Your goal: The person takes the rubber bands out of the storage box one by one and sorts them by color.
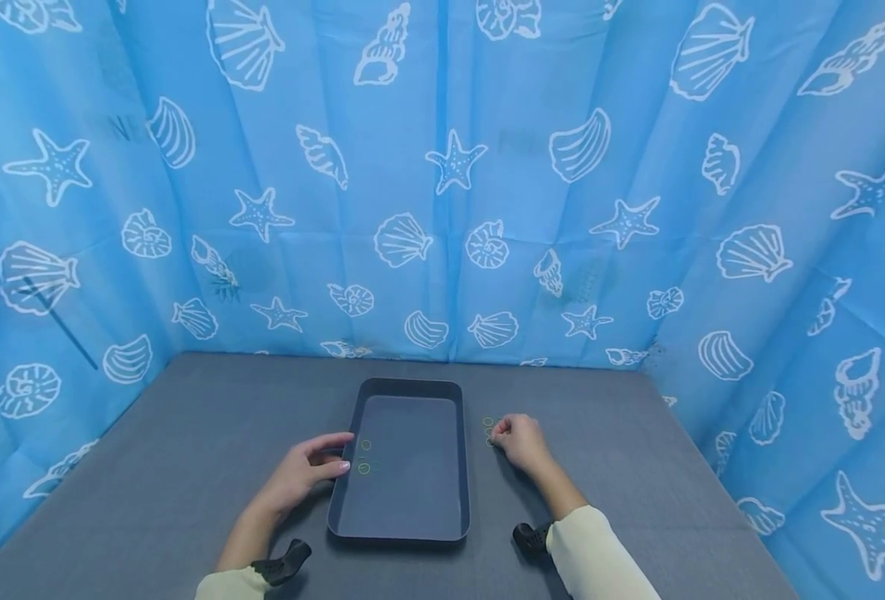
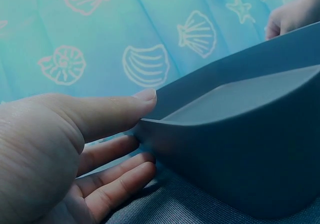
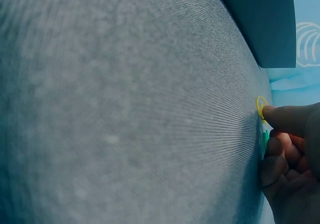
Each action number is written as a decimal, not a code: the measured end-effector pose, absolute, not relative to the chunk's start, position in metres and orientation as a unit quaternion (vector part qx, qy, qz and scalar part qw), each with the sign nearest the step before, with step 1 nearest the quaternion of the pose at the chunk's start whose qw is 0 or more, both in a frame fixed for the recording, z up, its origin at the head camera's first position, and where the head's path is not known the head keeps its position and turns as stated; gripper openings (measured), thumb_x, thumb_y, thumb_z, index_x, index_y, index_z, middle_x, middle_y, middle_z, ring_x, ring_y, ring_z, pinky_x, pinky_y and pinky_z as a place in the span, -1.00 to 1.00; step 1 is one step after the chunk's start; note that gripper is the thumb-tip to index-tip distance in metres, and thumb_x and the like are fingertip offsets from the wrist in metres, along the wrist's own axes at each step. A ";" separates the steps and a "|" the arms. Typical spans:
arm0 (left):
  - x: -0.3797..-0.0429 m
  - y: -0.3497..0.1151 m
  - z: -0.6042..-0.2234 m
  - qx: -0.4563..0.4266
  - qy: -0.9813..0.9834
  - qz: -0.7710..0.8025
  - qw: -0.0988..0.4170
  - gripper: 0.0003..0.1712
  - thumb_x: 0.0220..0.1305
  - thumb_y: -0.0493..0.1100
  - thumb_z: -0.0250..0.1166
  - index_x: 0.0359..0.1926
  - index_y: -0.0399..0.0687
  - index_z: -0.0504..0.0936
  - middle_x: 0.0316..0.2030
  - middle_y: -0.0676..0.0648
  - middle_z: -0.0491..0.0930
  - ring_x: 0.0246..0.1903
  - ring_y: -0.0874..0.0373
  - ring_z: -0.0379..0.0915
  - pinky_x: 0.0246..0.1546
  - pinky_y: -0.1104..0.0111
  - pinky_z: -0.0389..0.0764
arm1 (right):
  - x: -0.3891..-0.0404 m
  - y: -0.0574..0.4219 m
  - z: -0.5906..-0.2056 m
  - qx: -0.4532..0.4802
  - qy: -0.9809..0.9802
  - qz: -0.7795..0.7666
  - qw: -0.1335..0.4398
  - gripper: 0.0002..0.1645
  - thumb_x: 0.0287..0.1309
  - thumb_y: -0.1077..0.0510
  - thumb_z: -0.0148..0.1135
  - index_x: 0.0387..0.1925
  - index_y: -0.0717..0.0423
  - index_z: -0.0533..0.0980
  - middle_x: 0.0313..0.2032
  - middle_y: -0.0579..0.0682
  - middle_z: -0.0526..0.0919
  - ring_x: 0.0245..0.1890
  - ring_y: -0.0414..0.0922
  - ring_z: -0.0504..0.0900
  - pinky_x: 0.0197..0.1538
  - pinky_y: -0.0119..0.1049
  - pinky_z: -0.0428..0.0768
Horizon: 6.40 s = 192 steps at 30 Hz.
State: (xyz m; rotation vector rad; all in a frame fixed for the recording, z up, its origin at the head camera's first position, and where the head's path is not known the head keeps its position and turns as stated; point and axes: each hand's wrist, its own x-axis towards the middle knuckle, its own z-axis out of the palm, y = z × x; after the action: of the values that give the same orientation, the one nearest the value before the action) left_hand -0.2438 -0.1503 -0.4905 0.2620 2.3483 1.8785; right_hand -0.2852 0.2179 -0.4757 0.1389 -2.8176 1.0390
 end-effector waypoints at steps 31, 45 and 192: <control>-0.243 -0.149 -0.489 0.084 0.777 0.620 0.061 -0.49 0.24 -0.17 0.37 0.22 -0.09 0.54 0.18 -0.19 0.45 -0.10 0.05 0.51 -0.02 0.10 0.53 | -0.297 0.214 -0.459 0.036 -0.922 0.377 0.082 -0.94 0.15 0.33 0.30 -0.42 0.26 0.58 -0.49 -0.02 0.59 -0.51 -0.14 0.45 -0.41 -0.26 0.42; -0.246 -0.153 -0.491 0.089 0.772 0.626 0.067 -0.48 0.24 -0.17 0.37 0.23 -0.11 0.54 0.17 -0.20 0.46 -0.13 0.05 0.52 -0.07 0.15 0.56 | -0.317 0.180 -0.413 0.048 -0.922 0.376 0.079 -0.92 0.20 0.24 0.30 -0.32 0.22 0.60 -0.43 0.00 0.60 -0.43 -0.09 0.50 -0.35 -0.20 0.46; -0.245 -0.154 -0.491 0.069 0.771 0.628 0.071 -0.48 0.20 -0.17 0.40 0.20 -0.06 0.57 0.20 -0.17 0.45 -0.03 0.02 0.50 -0.04 0.12 0.55 | -0.281 0.151 -0.425 0.194 -0.869 0.455 -0.025 -0.90 0.27 0.30 0.20 -0.38 0.25 0.55 -0.44 0.00 0.56 -0.42 -0.06 0.46 -0.29 -0.22 0.45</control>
State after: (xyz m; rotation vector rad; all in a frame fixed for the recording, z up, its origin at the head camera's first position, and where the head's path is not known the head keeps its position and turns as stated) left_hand -0.2447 -0.1540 -0.4910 0.2087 2.3194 1.8893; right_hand -0.2807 0.1506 -0.4253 0.6181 -2.7736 1.4520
